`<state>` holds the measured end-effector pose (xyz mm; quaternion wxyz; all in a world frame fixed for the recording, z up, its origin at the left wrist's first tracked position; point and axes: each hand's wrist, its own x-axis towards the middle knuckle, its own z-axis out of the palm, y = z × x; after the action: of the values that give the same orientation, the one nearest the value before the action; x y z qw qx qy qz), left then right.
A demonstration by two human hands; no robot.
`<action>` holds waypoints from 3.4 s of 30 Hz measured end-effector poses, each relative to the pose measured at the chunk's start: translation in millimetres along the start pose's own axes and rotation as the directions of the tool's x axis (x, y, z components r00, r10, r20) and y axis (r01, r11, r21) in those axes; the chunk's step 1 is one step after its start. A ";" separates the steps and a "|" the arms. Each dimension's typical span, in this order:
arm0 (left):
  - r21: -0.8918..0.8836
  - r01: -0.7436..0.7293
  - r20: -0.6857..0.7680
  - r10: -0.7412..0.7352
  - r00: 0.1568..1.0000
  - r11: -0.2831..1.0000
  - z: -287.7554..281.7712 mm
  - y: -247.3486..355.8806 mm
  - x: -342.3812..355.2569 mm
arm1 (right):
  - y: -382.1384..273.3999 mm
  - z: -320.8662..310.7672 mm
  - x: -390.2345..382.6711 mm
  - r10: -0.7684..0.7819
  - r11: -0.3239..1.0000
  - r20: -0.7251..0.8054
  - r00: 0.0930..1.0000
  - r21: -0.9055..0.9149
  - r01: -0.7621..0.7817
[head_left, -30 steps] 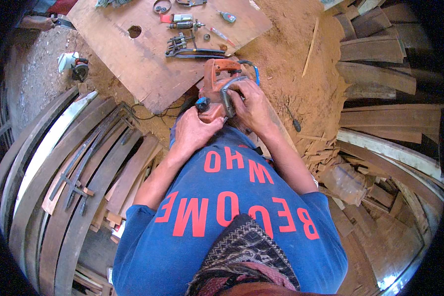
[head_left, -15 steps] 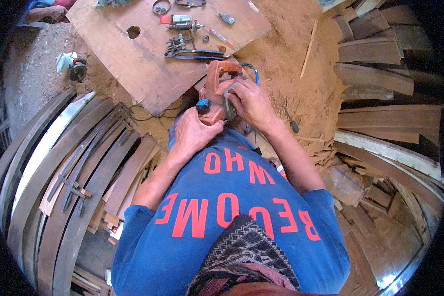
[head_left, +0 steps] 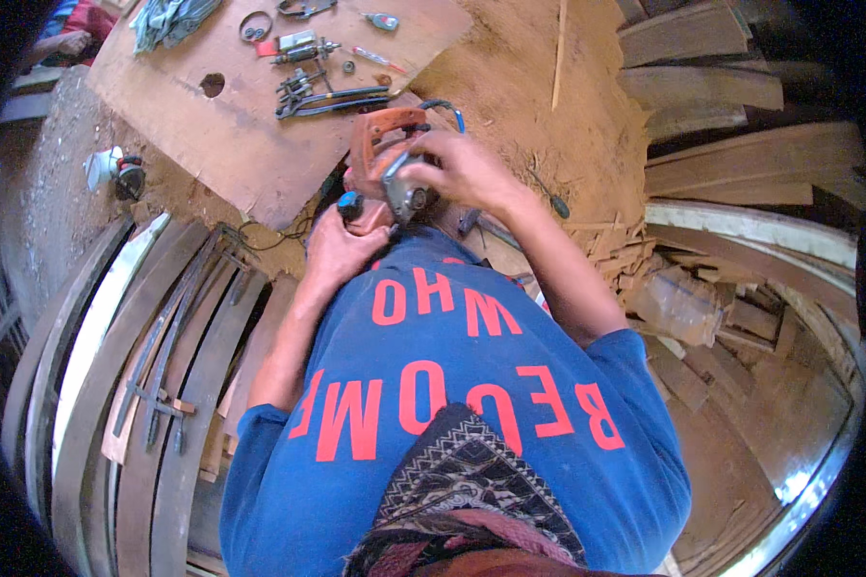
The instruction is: The person uses a screwdriver to tighten screws on a handheld power tool, likely a circular saw, while standing at a workbench. They manipulate the tool's casing and internal components, then place the tool down and walk away.
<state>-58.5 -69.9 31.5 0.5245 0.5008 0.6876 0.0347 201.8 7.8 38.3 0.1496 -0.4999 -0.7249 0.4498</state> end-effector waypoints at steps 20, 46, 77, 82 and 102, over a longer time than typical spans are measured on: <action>-0.109 -0.044 0.243 0.070 0.968 0.993 -17.0 -48.0 44.5 | 158.8 86.1 -302.5 0.859 0.505 -0.073 0.507 -0.045 -0.862; -0.037 -0.266 -0.030 0.265 0.964 0.963 1.1 -21.0 42.2 | -52.1 3.4 -207.4 0.385 0.890 -0.316 0.867 -0.123 -0.440; 0.024 -0.300 -0.116 0.301 0.946 0.953 14.1 -22.7 42.6 | -88.3 -3.2 -152.0 0.214 0.888 -0.093 0.972 -0.397 -0.233; 0.052 -0.318 -0.131 0.322 0.938 0.947 18.2 -24.7 44.6 | -93.2 -14.0 -141.4 0.028 0.827 0.009 1.000 -0.561 -0.018; 0.074 -0.385 -0.212 0.392 0.895 0.920 32.8 -36.2 48.6 | -59.3 -15.2 -108.8 0.726 0.617 0.240 0.644 0.184 -0.765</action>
<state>-54.8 -68.3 -37.2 0.4192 0.6287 0.6285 0.1844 226.5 -83.7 119.5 -0.0369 -0.6973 -0.3916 0.5992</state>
